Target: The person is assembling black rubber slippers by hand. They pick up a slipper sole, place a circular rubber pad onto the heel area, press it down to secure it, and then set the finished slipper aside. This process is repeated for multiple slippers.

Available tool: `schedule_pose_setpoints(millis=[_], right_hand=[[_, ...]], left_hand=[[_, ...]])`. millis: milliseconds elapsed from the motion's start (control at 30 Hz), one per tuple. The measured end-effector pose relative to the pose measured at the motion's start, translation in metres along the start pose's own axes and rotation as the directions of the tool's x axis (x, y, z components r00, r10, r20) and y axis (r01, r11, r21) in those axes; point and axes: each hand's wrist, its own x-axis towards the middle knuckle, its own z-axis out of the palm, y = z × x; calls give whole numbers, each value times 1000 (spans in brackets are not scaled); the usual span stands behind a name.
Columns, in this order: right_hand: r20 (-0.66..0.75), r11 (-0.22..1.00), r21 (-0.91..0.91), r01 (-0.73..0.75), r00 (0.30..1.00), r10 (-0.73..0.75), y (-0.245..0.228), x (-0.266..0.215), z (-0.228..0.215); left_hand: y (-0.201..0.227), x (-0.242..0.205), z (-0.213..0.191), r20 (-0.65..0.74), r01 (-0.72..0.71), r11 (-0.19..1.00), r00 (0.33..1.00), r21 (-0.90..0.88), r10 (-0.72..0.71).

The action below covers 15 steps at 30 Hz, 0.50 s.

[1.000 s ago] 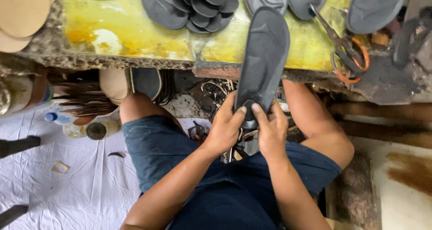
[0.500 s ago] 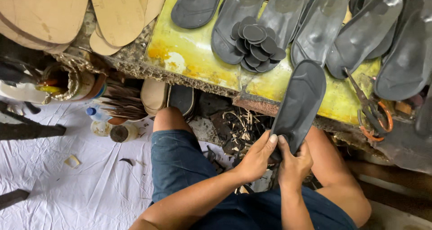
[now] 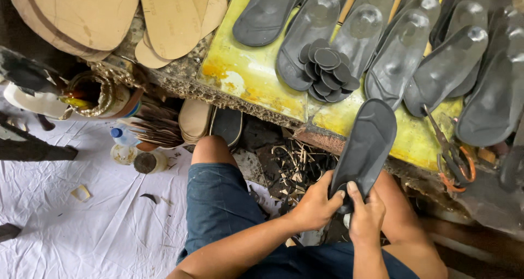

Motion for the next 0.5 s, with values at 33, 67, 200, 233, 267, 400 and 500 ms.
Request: schedule_pose_setpoints(millis=[33, 67, 200, 233, 267, 400, 500], right_hand=[[6, 1000, -4, 8, 1000, -8, -2, 2, 1], [-47, 996, -76, 51, 997, -54, -2, 0, 3], [-109, 985, -161, 56, 991, -74, -10, -5, 14], [-101, 985, -157, 64, 992, -80, -12, -6, 12], [-98, 982, -184, -42, 995, 25, -13, -8, 9], [292, 956, 286, -67, 956, -20, -4, -12, 0], [346, 956, 292, -31, 935, -76, 20, -6, 6]], left_hand=[[0, 2, 4, -7, -7, 1000, 1000, -5, 7], [0, 0, 6, -53, -33, 999, 998, -3, 33], [-9, 4, 6, -137, -96, 995, 986, 24, 98], [-2, -1, -1, -145, -101, 995, 984, 27, 104], [5, -6, -9, -73, -65, 998, 995, 8, 65], [2, -24, -30, -144, -155, 988, 978, -16, 151], [13, -42, -57, -250, -208, 977, 945, 42, 212]])
